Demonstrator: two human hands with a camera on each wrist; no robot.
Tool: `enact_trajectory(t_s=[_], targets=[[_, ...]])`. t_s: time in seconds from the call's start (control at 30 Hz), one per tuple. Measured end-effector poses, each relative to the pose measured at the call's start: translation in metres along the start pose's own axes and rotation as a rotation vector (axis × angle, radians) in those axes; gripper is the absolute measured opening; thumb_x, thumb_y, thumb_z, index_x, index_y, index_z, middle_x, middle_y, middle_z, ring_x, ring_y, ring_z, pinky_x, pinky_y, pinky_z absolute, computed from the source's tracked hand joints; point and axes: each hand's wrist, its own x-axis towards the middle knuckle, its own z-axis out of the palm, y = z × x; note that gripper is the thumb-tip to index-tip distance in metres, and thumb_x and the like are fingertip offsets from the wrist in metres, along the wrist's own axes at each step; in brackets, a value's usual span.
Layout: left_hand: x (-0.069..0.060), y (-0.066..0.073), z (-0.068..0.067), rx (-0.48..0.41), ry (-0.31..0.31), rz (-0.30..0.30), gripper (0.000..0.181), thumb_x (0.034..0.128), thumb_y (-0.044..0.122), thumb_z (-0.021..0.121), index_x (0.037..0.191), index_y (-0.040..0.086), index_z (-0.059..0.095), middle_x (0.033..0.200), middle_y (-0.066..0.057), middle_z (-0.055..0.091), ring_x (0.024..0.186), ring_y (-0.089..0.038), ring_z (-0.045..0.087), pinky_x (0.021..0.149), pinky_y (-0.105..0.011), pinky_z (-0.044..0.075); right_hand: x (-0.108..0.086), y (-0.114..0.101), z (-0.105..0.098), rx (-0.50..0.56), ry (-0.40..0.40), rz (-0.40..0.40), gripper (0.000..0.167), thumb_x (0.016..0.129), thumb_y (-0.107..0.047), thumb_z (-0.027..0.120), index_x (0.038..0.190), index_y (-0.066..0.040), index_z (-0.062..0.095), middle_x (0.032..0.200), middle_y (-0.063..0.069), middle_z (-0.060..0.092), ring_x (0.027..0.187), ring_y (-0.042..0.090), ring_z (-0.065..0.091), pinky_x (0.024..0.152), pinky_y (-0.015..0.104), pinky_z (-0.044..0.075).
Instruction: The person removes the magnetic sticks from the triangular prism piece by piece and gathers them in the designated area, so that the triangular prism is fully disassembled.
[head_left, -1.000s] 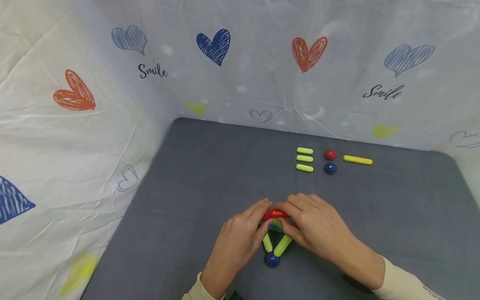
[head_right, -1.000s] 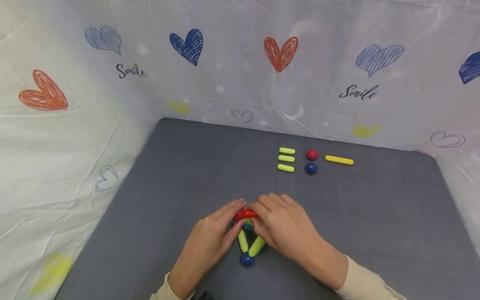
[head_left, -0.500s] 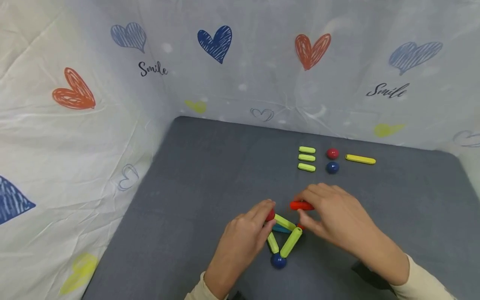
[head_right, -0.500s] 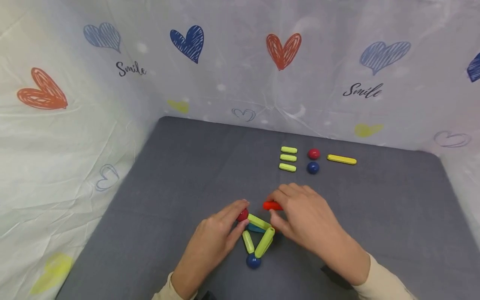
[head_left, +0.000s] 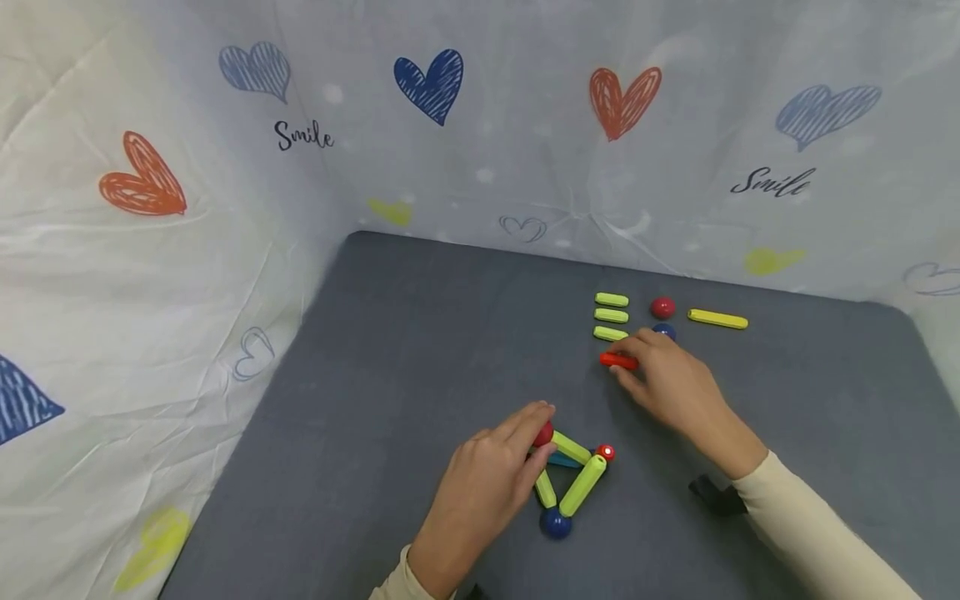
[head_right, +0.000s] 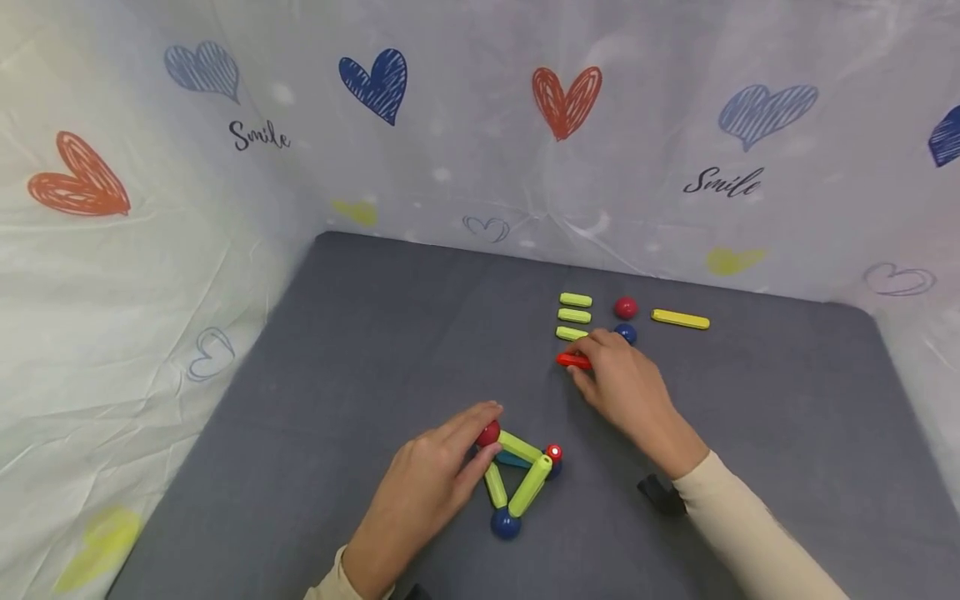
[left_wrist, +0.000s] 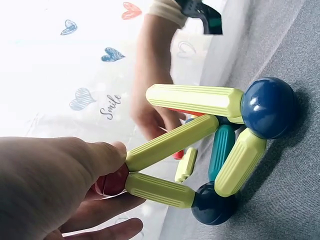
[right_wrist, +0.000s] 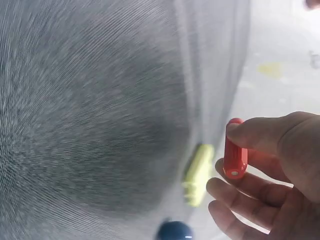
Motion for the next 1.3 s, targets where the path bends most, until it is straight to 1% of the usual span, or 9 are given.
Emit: enact_trajectory(t_s=[0.1, 0.27, 0.43, 0.67, 1.0, 1.3], targets=[[0.001, 0.000, 0.000, 0.000, 0.005, 0.001, 0.047, 0.0968, 0.025, 0.081, 0.141, 0.015, 0.067, 0.139, 0.000, 0.070, 0.087, -0.015, 0.076, 0.078, -0.033, 0.062, 0.007, 0.010, 0.011, 0.015, -0.009, 0.008, 0.029, 0.093, -0.016, 0.083, 0.119, -0.008, 0.076, 0.107, 0.011, 0.069, 0.088, 0.027, 0.064, 0.073, 0.051, 0.057], [0.001, -0.001, 0.000, -0.003, 0.006, 0.007, 0.045, 0.0976, 0.026, 0.080, 0.139, 0.016, 0.067, 0.138, 0.001, 0.070, 0.082, -0.015, 0.074, 0.075, -0.032, 0.062, 0.013, 0.019, 0.021, 0.020, 0.000, -0.001, 0.027, 0.094, -0.015, 0.082, 0.118, -0.006, 0.076, 0.105, 0.012, 0.069, 0.081, 0.026, 0.064, 0.070, 0.050, 0.057], [0.002, -0.001, 0.000, -0.001, 0.008, 0.010, 0.045, 0.0976, 0.026, 0.080, 0.140, 0.015, 0.067, 0.137, 0.001, 0.070, 0.081, -0.013, 0.074, 0.075, -0.031, 0.061, 0.016, 0.023, 0.024, 0.019, 0.015, -0.001, 0.027, 0.093, -0.014, 0.083, 0.117, -0.006, 0.075, 0.107, 0.012, 0.069, 0.084, 0.027, 0.065, 0.072, 0.052, 0.058], [0.002, -0.001, 0.000, 0.002, -0.002, 0.006, 0.045, 0.0974, 0.027, 0.081, 0.139, 0.015, 0.067, 0.137, 0.001, 0.071, 0.082, -0.014, 0.074, 0.075, -0.031, 0.062, 0.017, 0.021, 0.027, 0.017, -0.014, -0.011, 0.028, 0.092, -0.015, 0.083, 0.118, -0.006, 0.076, 0.109, 0.012, 0.070, 0.087, 0.028, 0.065, 0.074, 0.053, 0.058], [0.002, -0.002, 0.000, -0.015, -0.020, -0.005, 0.046, 0.0983, 0.028, 0.080, 0.141, 0.016, 0.067, 0.138, 0.001, 0.070, 0.084, -0.013, 0.075, 0.077, -0.030, 0.062, 0.023, 0.014, 0.033, 0.036, 0.003, -0.056, 0.028, 0.093, -0.014, 0.083, 0.119, -0.008, 0.075, 0.115, 0.010, 0.072, 0.097, 0.028, 0.067, 0.081, 0.053, 0.059], [0.002, -0.002, 0.001, -0.018, -0.018, -0.009, 0.046, 0.0981, 0.028, 0.080, 0.140, 0.017, 0.067, 0.139, 0.002, 0.070, 0.082, -0.013, 0.074, 0.075, -0.030, 0.061, 0.025, 0.015, 0.037, 0.027, 0.012, -0.062, 0.027, 0.093, -0.016, 0.083, 0.118, -0.008, 0.075, 0.116, 0.010, 0.072, 0.097, 0.028, 0.068, 0.081, 0.052, 0.059]])
